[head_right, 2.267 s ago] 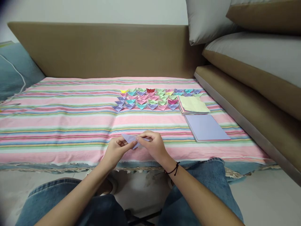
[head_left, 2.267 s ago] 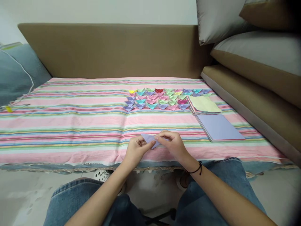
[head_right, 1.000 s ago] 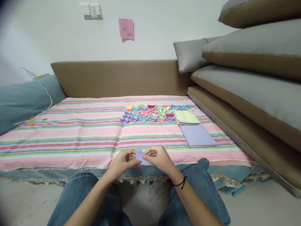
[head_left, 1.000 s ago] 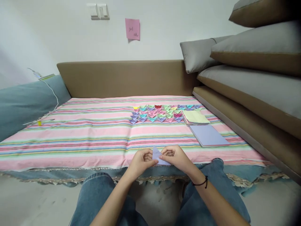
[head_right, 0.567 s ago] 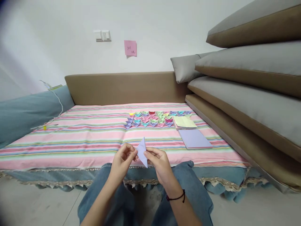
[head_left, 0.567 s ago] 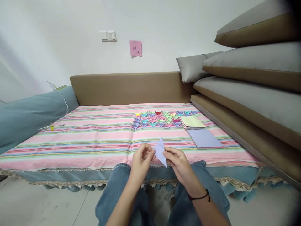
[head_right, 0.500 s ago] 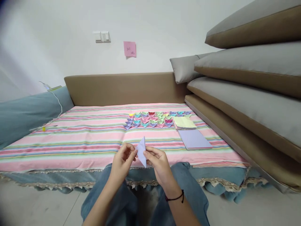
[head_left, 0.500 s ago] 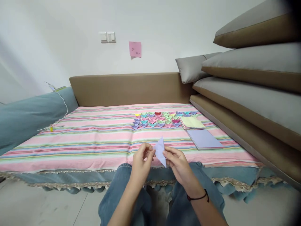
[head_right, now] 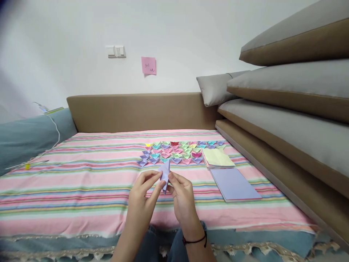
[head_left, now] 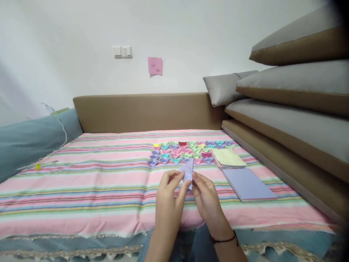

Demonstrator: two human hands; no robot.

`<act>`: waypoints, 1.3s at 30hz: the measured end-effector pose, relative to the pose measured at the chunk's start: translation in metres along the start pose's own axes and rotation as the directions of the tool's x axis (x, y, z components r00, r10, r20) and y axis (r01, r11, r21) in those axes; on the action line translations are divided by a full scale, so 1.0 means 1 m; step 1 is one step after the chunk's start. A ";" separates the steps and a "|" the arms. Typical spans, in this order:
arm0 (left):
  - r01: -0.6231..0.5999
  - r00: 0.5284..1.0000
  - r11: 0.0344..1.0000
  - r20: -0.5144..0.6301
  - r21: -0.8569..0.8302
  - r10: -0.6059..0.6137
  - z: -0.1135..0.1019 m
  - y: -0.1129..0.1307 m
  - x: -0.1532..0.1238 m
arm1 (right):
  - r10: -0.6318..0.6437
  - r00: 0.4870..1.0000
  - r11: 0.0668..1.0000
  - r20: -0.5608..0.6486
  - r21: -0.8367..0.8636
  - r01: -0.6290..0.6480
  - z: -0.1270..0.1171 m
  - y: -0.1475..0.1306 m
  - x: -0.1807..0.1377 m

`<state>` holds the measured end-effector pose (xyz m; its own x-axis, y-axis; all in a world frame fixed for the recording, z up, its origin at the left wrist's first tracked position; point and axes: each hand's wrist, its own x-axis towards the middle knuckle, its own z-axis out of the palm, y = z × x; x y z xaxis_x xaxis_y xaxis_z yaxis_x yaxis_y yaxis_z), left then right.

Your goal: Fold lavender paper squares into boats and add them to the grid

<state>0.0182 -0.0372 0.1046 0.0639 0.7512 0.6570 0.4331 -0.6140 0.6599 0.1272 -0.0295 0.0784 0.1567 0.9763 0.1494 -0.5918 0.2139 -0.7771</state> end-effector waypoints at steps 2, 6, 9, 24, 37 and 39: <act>0.034 0.999 0.998 0.019 -0.050 -0.033 0.003 -0.002 0.013 | -0.005 1.000 0.999 -0.016 0.031 0.005 0.002 -0.002 0.011; 0.089 0.996 0.991 0.016 -0.102 -0.088 0.009 -0.010 0.033 | -0.037 0.999 0.996 -0.037 0.078 0.040 0.006 -0.003 0.028; 0.099 0.994 0.992 -0.036 -0.072 -0.102 0.018 -0.017 0.040 | -0.068 0.995 0.996 -0.079 0.051 0.072 0.005 0.000 0.035; 0.235 0.972 0.958 0.070 -0.163 -0.226 0.041 -0.051 0.013 | -0.026 0.983 0.988 -0.184 -0.155 -0.003 -0.021 0.022 0.035; 0.233 0.969 0.972 0.087 -0.019 -0.231 0.049 -0.052 0.005 | -0.361 0.922 0.654 -0.139 -0.743 0.144 -0.018 0.028 0.029; 0.195 0.977 0.980 0.083 0.039 -0.197 0.054 -0.053 0.002 | -0.360 0.923 0.611 -0.135 -0.782 0.124 -0.018 0.030 0.030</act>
<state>0.0436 0.0099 0.0515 0.0515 0.8750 0.4813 0.4720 -0.4460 0.7604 0.1287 0.0053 0.0485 0.4643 0.8197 0.3355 0.2762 0.2259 -0.9342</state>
